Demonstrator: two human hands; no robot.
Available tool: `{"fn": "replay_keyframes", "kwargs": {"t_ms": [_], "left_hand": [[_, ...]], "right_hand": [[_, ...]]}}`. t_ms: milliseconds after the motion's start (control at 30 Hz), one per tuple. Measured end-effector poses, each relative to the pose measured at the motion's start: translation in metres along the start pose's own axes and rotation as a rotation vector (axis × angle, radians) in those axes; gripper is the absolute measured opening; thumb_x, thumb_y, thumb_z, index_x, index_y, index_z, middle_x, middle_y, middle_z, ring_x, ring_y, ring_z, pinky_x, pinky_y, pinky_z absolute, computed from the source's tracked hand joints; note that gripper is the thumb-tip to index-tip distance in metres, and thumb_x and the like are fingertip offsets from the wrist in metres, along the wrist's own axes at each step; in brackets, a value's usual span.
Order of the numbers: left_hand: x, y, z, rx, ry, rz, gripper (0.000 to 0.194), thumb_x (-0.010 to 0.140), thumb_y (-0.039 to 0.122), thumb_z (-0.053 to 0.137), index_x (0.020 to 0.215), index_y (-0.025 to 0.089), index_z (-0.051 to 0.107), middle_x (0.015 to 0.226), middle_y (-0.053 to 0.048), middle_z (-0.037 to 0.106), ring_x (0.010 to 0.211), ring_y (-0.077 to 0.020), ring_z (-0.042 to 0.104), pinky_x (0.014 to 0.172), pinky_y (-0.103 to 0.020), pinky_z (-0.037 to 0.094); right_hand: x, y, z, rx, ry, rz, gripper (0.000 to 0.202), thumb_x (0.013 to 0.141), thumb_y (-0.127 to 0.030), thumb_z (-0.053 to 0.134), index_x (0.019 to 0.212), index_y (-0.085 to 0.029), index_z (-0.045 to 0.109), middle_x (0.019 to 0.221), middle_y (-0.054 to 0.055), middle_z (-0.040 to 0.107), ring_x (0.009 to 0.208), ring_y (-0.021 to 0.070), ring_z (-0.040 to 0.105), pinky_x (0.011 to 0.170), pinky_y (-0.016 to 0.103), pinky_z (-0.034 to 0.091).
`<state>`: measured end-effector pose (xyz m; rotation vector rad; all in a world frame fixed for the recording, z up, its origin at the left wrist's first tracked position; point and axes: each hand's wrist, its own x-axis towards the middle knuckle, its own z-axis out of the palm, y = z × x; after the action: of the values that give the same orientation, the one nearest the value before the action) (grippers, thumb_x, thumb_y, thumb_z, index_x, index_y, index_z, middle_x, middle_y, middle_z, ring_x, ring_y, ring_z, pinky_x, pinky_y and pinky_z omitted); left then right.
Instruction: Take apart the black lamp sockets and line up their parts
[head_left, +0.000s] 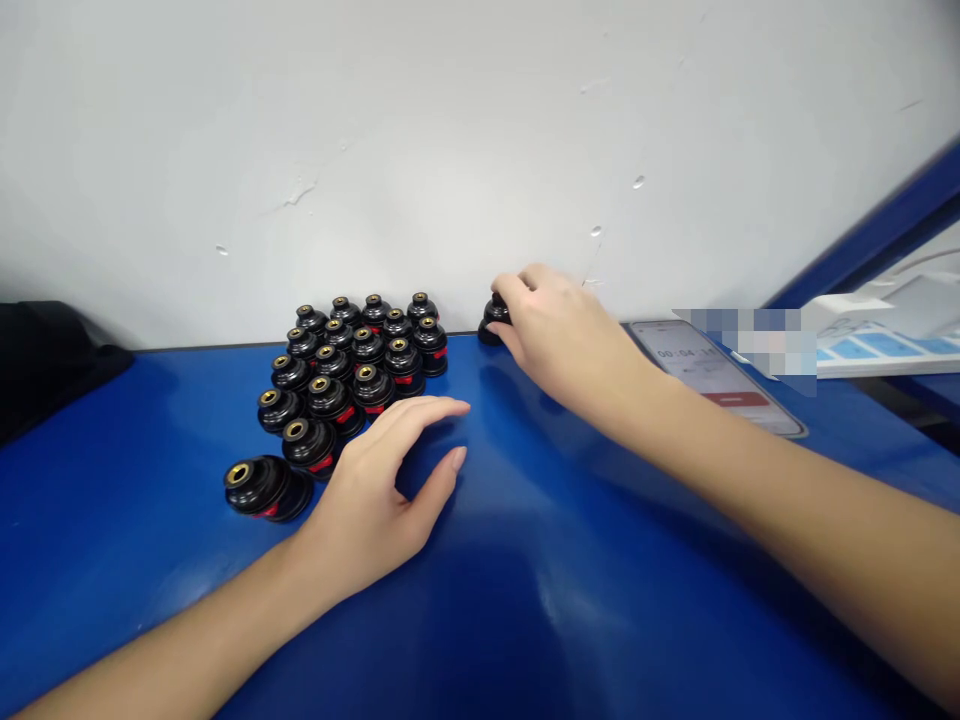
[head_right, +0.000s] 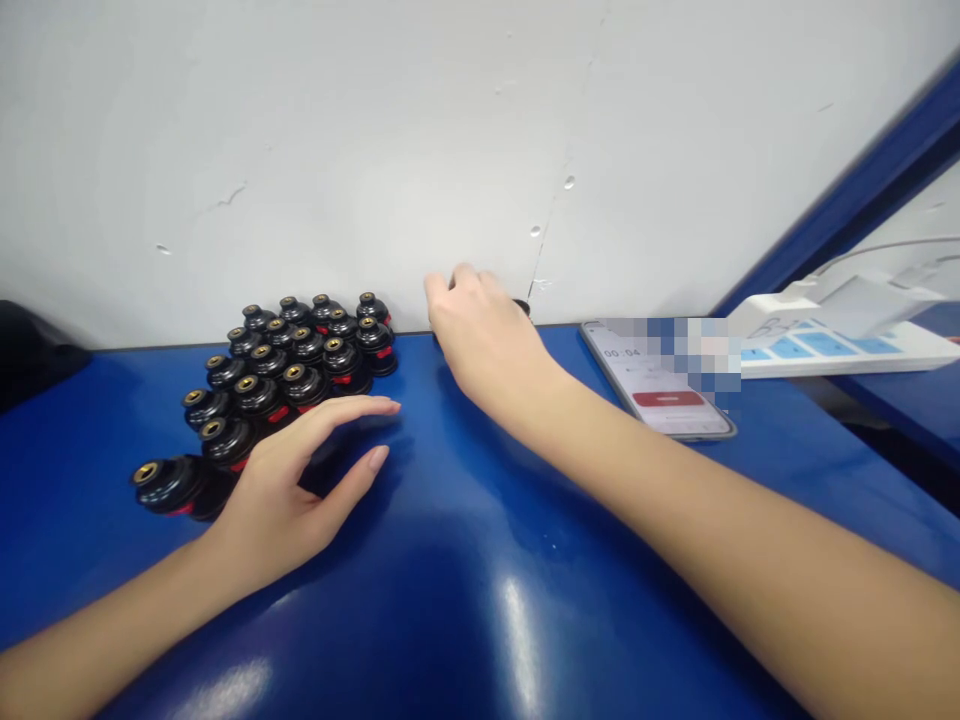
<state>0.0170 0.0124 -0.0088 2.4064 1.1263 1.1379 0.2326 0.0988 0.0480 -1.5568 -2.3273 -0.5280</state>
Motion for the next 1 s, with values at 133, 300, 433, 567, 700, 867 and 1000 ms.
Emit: {"fn": "replay_keyframes", "kwargs": {"t_ms": [133,300,433,567,700,867,1000], "left_hand": [[0.000,0.001,-0.001,0.009,-0.007,0.005,0.033,0.103,0.016,0.064,0.136,0.021,0.065,0.132,-0.007,0.077,0.125,-0.0205,0.073,0.113,-0.038,0.060],[0.000,0.001,-0.001,0.015,-0.008,0.002,0.032,0.103,0.015,0.064,0.134,0.019,0.066,0.130,-0.008,0.077,0.124,-0.0188,0.074,0.112,-0.035,0.059],[0.000,0.001,-0.001,0.014,-0.017,-0.007,0.031,0.103,0.016,0.064,0.134,0.019,0.066,0.130,-0.007,0.077,0.123,-0.0187,0.074,0.111,-0.035,0.059],[0.000,0.001,-0.002,0.012,-0.019,-0.006,0.031,0.103,0.016,0.064,0.134,0.020,0.065,0.129,-0.007,0.077,0.123,-0.0195,0.074,0.111,-0.036,0.060],[0.001,0.001,-0.002,0.021,-0.018,-0.009,0.029,0.104,0.017,0.064,0.133,0.021,0.065,0.129,-0.007,0.077,0.123,-0.0194,0.074,0.110,-0.036,0.060],[0.001,0.000,-0.001,0.036,-0.014,-0.017,0.029,0.104,0.017,0.063,0.133,0.020,0.065,0.129,-0.007,0.077,0.124,-0.0194,0.074,0.111,-0.036,0.060],[0.001,0.000,-0.002,0.053,-0.013,-0.026,0.029,0.103,0.017,0.063,0.132,0.020,0.066,0.129,-0.007,0.077,0.123,-0.0194,0.074,0.111,-0.036,0.060]], "right_hand": [[0.007,-0.013,0.007,-0.067,-0.045,-0.008,0.020,0.100,-0.003,0.056,0.116,-0.006,0.068,0.111,0.024,0.073,0.096,0.0354,0.072,0.074,0.038,0.049],[0.010,-0.010,0.018,-0.087,-0.047,-0.012,0.018,0.101,-0.003,0.057,0.112,-0.006,0.069,0.106,0.024,0.075,0.101,0.0370,0.072,0.075,0.038,0.049],[0.009,-0.005,0.023,-0.086,-0.047,-0.017,0.017,0.101,-0.005,0.058,0.112,-0.008,0.070,0.106,0.023,0.077,0.103,0.0369,0.070,0.075,0.038,0.048],[0.010,-0.003,0.025,-0.090,-0.050,-0.032,0.018,0.101,-0.005,0.057,0.112,-0.007,0.071,0.104,0.023,0.078,0.102,0.0372,0.068,0.075,0.039,0.046],[0.011,-0.002,0.026,-0.097,-0.041,-0.039,0.018,0.102,-0.007,0.057,0.109,-0.006,0.074,0.105,0.024,0.076,0.103,0.0368,0.067,0.077,0.039,0.045],[0.012,0.003,0.030,-0.107,-0.016,-0.052,0.020,0.103,-0.011,0.056,0.110,-0.005,0.074,0.108,0.026,0.074,0.103,0.0375,0.065,0.085,0.043,0.049],[0.012,0.004,0.031,-0.001,0.096,-0.130,0.025,0.103,-0.010,0.055,0.118,-0.003,0.073,0.117,0.028,0.072,0.109,0.0397,0.065,0.093,0.050,0.054]]}}
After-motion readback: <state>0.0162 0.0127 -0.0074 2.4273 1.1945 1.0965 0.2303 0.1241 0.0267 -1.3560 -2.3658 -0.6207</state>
